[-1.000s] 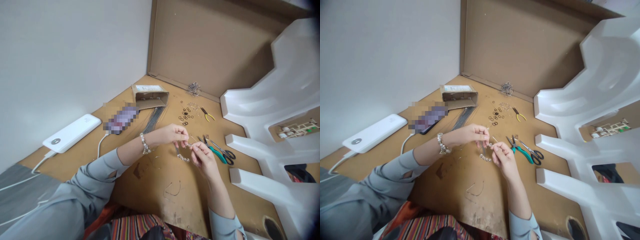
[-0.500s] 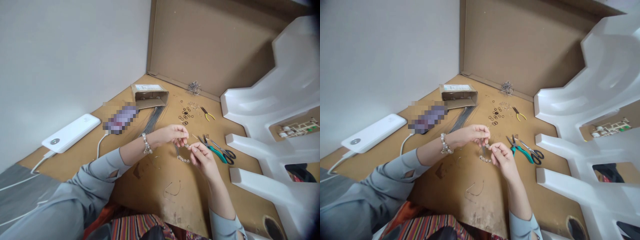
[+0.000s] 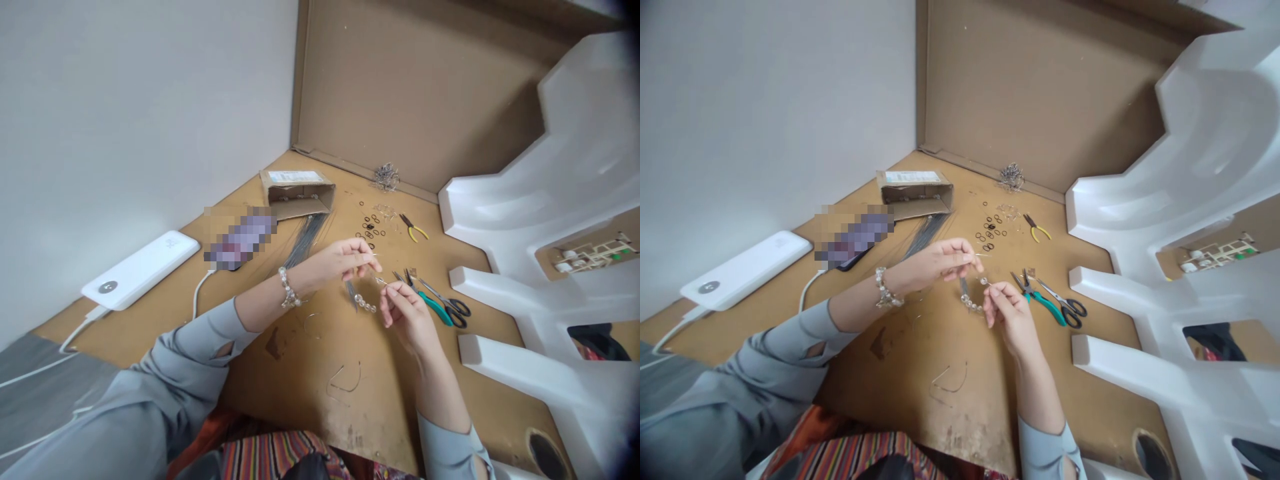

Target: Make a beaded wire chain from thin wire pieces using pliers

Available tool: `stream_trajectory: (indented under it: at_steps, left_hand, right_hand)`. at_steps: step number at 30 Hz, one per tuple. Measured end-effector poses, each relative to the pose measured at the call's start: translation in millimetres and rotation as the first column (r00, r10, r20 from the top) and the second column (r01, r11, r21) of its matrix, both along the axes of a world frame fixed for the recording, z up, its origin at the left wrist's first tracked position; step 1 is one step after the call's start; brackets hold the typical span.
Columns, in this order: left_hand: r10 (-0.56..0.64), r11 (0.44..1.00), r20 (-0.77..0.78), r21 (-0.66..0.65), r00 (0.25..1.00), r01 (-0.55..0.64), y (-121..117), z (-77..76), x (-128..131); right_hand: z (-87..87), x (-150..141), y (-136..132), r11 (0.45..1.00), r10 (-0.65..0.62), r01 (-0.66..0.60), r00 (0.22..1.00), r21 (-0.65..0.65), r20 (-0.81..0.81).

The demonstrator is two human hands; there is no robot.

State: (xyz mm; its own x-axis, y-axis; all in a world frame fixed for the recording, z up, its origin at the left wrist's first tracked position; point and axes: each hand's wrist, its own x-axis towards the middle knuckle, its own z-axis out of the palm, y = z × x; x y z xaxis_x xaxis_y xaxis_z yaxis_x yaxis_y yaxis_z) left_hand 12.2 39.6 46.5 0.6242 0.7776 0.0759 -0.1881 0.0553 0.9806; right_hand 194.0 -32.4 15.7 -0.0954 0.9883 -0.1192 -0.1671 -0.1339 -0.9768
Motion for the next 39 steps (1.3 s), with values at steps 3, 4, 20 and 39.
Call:
stream_trajectory:
  at_steps: [3,4,20,39]
  left_hand:
    - [-0.026,0.999,-0.032,-0.024,0.999,0.025,0.2,1.6,-2.0]
    - [-0.037,0.999,-0.068,-0.011,0.997,0.036,0.2,2.0,-2.6]
    - [0.080,0.837,-0.509,0.502,0.857,0.220,-6.9,3.9,-6.6]
    - [0.065,0.780,-0.540,0.552,0.839,0.295,-7.4,3.4,-6.0]
  right_hand:
    - [0.5,0.9,0.7,1.000,0.000,-0.001,0.999,-0.014,-0.038]
    - [0.8,1.0,0.5,1.000,0.003,-0.004,1.000,-0.015,-0.031]
    - [2.9,-0.5,-2.6,0.999,0.030,-0.033,0.969,0.008,0.245]
    - [0.1,-4.7,-1.8,0.999,-0.014,0.001,0.958,0.046,0.288]
